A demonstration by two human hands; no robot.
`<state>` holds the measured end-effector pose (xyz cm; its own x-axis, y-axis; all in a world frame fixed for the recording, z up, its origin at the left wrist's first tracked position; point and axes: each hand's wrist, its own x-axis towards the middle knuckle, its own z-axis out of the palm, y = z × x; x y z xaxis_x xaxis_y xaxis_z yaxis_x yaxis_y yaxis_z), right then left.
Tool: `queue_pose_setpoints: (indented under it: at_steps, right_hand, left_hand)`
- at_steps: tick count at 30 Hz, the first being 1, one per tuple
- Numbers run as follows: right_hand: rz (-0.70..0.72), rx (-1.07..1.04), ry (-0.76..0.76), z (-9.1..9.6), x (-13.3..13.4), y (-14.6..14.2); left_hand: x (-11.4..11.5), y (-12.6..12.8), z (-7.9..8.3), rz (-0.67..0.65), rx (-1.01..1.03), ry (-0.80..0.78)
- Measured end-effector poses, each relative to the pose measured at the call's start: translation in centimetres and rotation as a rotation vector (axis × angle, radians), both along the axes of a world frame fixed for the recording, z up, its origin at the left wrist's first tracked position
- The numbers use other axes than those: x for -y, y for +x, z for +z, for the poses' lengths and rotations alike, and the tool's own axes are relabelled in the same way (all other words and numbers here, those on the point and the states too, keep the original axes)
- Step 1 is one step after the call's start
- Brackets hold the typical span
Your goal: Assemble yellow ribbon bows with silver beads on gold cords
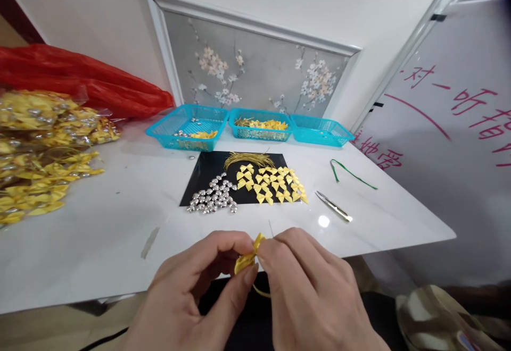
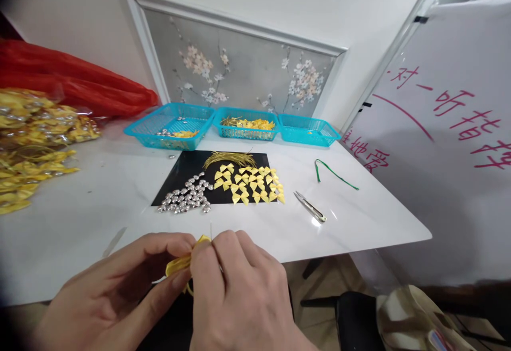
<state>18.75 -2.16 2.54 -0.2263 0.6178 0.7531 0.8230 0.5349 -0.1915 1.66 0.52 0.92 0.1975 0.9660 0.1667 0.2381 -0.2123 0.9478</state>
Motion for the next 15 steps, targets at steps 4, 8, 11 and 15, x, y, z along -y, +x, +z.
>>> queue_pose_setpoints:
  at_steps: [4, 8, 11, 15]
  right_hand:
    - [-0.07, -0.05, 0.039, -0.3, 0.0, -0.7]
    - [-0.081, -0.025, 0.048, -0.4, -0.1, -0.8]
    - [-0.033, -0.005, -0.013, -0.6, 0.0, -0.3]
    - [0.033, -0.137, -0.221, -0.7, 0.6, 0.5]
  left_hand:
    - [0.0, 0.5, 0.5, 0.019, -0.029, 0.086]
    - [-0.2, 0.6, 0.7, 0.012, -0.048, 0.122]
    - [-0.5, 0.4, 0.4, 0.018, -0.043, 0.101]
    - [-0.7, 0.0, -0.2, 0.046, -0.039, 0.054]
